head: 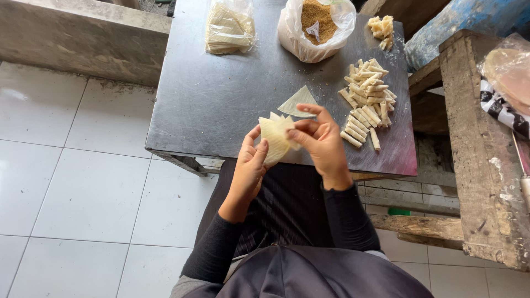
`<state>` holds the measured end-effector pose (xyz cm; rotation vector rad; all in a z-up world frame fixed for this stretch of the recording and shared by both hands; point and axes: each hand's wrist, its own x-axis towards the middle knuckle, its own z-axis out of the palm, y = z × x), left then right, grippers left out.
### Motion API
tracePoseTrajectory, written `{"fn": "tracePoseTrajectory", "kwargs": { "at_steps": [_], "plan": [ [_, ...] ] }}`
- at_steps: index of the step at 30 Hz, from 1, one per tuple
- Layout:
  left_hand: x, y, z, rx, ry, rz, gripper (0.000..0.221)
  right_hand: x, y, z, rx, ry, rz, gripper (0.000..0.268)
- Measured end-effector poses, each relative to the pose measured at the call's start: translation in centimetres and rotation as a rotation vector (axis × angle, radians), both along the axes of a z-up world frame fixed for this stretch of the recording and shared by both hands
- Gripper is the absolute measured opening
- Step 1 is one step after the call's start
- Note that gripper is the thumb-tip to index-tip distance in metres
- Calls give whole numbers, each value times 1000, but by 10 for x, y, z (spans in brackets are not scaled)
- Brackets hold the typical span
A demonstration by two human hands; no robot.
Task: The person uses a spoon to place filling onto dough triangles and rolls them by hand into small cylinders, placing them into a pile.
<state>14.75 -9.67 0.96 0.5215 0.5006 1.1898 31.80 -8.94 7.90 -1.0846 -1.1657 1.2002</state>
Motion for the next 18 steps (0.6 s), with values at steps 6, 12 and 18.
{"fn": "tracePoseTrajectory", "kwargs": {
  "at_steps": [6,12,18],
  "plan": [
    [-8,1,-5,118,278,84,68,30,21,2,205,-49,-334,45],
    [-18,-6,3,172,386,136,64,49,56,-11,825,-1162,-582,19],
    [-37,-10,3,183,361,250,64,20,50,-41,796,-1400,-326,31]
  ]
}}
